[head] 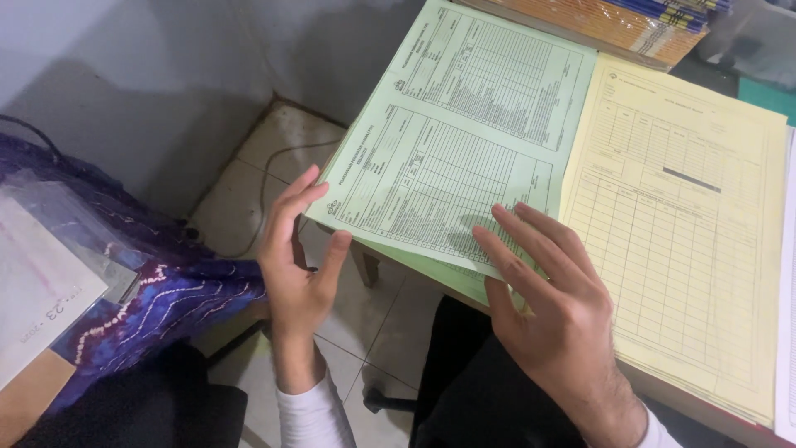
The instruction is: Organizing and reviewing paper documents within multiple folders on a desk
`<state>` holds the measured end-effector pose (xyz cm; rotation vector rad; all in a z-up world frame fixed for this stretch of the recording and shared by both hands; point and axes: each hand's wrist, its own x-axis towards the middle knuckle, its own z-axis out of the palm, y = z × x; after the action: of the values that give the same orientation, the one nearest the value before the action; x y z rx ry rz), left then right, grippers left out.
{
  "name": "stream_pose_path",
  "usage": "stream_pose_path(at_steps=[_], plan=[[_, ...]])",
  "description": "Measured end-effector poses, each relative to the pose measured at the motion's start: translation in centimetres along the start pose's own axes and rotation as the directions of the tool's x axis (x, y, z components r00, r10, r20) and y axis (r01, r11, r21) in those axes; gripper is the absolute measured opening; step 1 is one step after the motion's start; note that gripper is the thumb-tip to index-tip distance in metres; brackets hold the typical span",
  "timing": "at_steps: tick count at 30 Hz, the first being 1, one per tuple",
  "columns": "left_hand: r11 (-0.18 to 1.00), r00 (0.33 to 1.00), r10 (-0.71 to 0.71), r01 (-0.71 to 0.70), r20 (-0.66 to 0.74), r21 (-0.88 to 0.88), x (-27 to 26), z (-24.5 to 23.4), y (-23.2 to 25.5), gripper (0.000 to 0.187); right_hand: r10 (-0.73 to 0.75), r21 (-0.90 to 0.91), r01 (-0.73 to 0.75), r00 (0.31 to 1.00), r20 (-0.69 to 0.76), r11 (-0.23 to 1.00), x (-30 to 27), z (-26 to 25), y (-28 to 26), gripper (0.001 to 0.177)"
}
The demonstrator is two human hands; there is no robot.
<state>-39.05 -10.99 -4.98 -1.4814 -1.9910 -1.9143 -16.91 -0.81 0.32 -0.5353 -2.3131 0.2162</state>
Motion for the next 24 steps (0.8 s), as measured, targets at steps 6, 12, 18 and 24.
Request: stream_pose_path(at_steps=[6,12,18,24], plan=[[1.0,1.0,0.002,-0.002,-0.015,0.02,0.0,0.1,0.0,0.034,0.027,0.029,-0.026,1.0,-0.002,0.999,0.0,0.1,0.0,0.041],[1.0,1.0,0.02,-0.02,-0.018,-0.011,-0.1,0.2,-0.2,0.03,0.112,0.052,-0.117,0.99,0.091,0.992,0.0,-1.6,-1.1,0.053],[0.993,0.987,0.112,-0.107,-0.114,0.055,-1.0,1.3,-1.2,0.063,0.159,-0.085,-0.145,0.97,0.186,0.986,0.7,-6.6,-1.3,0.043],[0.828,0.812,0.495,-0.333,-0.309,0.451,-7.1,7.9,-3.9,0.053,0.031,-0.103,0.008,0.928,0.37,0.995,2.2,-8.3,1.1,0.048]])
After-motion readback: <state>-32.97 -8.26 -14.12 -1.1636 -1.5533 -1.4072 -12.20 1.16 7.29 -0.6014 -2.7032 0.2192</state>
